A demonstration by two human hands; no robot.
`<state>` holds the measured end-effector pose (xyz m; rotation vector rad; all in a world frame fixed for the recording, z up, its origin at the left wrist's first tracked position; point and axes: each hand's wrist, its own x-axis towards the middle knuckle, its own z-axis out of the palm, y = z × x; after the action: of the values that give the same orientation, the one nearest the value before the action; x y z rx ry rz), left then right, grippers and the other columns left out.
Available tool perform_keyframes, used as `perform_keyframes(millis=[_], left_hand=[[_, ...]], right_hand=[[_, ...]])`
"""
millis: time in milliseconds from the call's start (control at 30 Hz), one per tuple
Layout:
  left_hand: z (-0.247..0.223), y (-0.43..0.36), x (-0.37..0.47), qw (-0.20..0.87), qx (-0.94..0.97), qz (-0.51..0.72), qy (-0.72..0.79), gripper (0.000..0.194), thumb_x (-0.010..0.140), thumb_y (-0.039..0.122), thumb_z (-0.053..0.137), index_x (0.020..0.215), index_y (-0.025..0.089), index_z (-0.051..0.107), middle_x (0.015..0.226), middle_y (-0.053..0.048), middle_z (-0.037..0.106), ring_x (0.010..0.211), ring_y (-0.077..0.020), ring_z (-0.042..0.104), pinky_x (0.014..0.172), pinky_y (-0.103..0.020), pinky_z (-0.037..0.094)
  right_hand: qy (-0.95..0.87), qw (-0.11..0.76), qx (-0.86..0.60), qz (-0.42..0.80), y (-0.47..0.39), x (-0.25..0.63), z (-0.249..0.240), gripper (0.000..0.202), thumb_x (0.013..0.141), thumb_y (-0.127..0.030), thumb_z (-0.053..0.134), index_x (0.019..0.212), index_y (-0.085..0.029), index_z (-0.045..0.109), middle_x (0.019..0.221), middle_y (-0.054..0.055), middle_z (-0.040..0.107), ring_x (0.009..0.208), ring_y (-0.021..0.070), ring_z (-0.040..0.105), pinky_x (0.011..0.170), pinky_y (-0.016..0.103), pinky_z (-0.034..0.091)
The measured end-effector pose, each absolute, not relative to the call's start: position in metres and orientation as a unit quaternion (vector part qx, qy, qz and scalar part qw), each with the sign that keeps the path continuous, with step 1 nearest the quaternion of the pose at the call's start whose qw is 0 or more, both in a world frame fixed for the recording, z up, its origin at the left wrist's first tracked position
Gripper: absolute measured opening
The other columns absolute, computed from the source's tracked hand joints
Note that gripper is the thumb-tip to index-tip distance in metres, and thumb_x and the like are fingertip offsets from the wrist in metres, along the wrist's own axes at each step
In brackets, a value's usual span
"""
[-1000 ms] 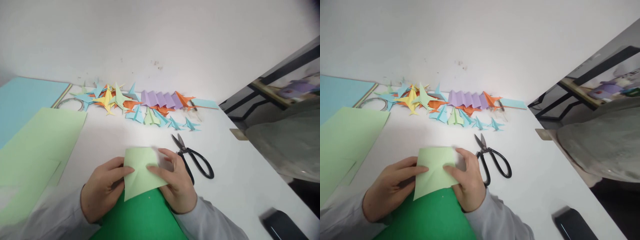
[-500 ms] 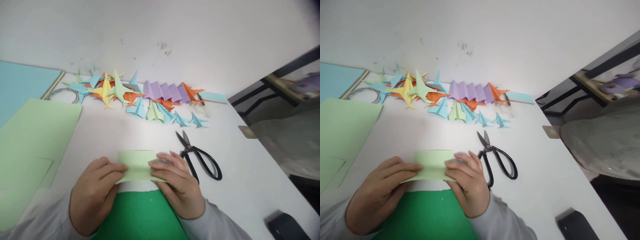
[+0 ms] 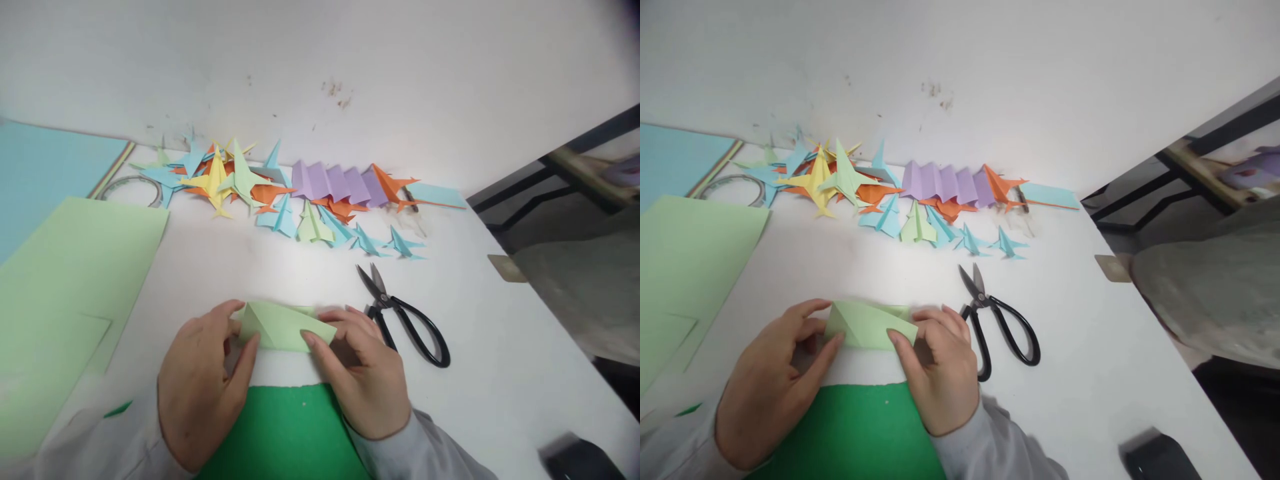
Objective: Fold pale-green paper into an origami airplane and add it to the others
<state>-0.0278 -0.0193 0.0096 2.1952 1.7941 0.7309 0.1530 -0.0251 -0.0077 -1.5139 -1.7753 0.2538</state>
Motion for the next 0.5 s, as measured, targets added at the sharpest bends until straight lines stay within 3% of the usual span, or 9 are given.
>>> perform_keyframes(millis=[167,300,367,500], left_hand=[[0.007,-0.016,-0.026,0.014,0.785,0.217,0.58,0.038,0.079,0.029,0.048,0.112,0.011,0.047,0.069,-0.005,0.057,0.058,-0.0179,0.055,0.048,-0.029,0.043],[0.004,-0.019,-0.028,-0.09,0.841,0.26,0.465,0.031,0.075,0.016,0.055,0.105,0.013,0.056,0.099,-0.015,0.057,0.088,-0.0265,0.056,0.07,-0.04,0.048],[0.003,-0.021,-0.028,-0.094,0.876,0.261,0.395,0.029,0.077,0.011,0.049,0.105,0.012,0.058,0.114,-0.014,0.056,0.106,-0.0293,0.051,0.084,-0.043,0.044],[0.0,-0.024,-0.027,-0.049,0.911,0.231,0.337,0.032,0.082,0.01,0.037,0.104,0.007,0.06,0.116,-0.013,0.059,0.113,-0.0279,0.048,0.09,-0.039,0.045]], right_hand=[[-0.703,0.34,-0.62,0.072,-0.015,0.151,-0.008,0.023,0.076,-0.031,0.06,0.061,-0.019,0.047,0.057,-0.001,0.053,0.06,0.0143,0.052,0.061,0.03,0.041],[-0.718,0.327,-0.611,0.07,-0.012,0.151,-0.008,0.02,0.076,-0.031,0.06,0.064,-0.018,0.051,0.058,-0.001,0.053,0.06,0.0141,0.051,0.063,0.03,0.04],[-0.723,0.325,-0.605,0.074,-0.013,0.152,-0.008,0.018,0.077,-0.03,0.059,0.065,-0.018,0.052,0.059,-0.001,0.054,0.061,0.0141,0.051,0.064,0.031,0.04],[-0.729,0.329,-0.594,0.09,-0.014,0.154,-0.009,0.014,0.077,-0.028,0.059,0.084,-0.018,0.055,0.059,-0.002,0.055,0.064,0.0152,0.054,0.067,0.032,0.042]])
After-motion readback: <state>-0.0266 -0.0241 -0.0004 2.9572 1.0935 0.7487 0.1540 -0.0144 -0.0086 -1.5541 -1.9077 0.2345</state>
